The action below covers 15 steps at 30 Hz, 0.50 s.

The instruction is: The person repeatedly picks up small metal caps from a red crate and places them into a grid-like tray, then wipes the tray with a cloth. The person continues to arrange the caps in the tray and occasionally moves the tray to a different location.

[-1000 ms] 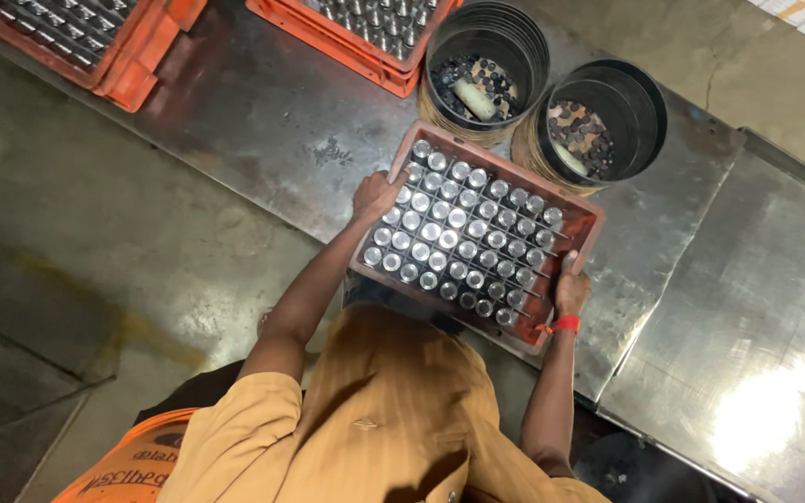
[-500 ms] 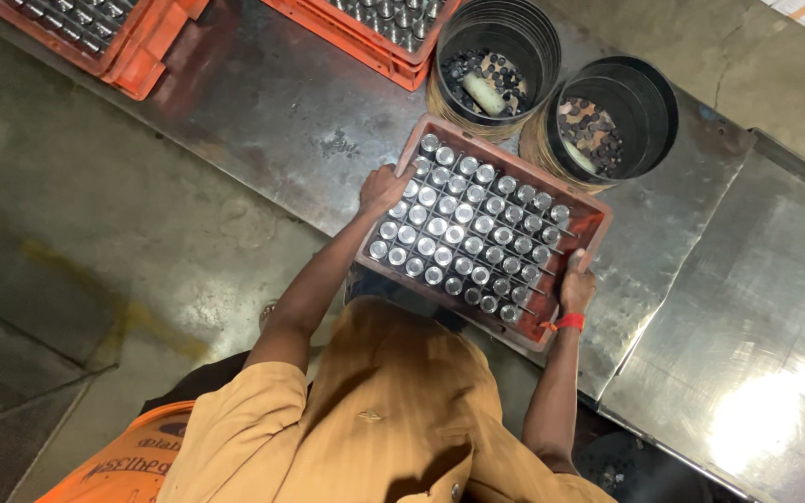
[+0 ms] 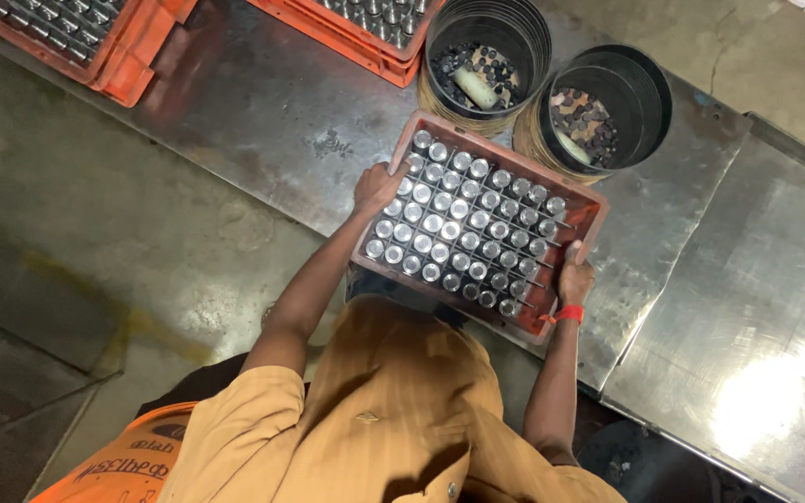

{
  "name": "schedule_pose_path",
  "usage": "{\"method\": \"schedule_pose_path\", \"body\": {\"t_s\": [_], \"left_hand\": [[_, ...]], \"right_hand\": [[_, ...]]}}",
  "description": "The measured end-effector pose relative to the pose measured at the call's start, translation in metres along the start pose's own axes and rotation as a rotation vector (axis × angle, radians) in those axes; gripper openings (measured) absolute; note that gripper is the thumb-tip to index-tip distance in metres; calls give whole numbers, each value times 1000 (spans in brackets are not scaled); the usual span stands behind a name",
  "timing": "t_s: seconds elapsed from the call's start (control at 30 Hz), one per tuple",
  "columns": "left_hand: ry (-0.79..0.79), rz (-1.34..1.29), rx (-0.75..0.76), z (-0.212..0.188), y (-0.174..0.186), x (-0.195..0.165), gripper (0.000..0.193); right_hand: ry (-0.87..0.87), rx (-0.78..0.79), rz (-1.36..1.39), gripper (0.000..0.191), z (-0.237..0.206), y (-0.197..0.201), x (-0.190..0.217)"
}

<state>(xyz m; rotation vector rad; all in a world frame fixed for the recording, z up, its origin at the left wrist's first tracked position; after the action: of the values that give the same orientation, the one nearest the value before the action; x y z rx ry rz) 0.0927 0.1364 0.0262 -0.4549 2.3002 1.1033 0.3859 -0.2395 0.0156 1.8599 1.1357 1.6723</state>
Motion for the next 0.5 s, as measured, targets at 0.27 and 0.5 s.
{"method": "schedule_pose_path", "body": {"t_s": [0.27, 0.5], "left_hand": [[-7, 6, -7, 2, -1, 0, 79], [-8, 7, -2, -1, 0, -1, 80]], "right_hand": [[15, -2, -6, 86, 0, 1, 1], [-12, 12, -3, 89, -2, 1, 1]]}}
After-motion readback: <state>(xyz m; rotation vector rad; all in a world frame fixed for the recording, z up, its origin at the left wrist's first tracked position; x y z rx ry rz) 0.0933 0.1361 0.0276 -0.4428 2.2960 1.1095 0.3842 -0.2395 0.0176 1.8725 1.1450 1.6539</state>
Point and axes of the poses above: each hand's wrist, its own z-axis towards the middle knuckle, its own y-axis out of the back of the hand, x = y × z, the point moved 8 cm from there along z, towards the middle knuckle, and after that the axes turned 3 degrees about y, right-handed, at the moved point
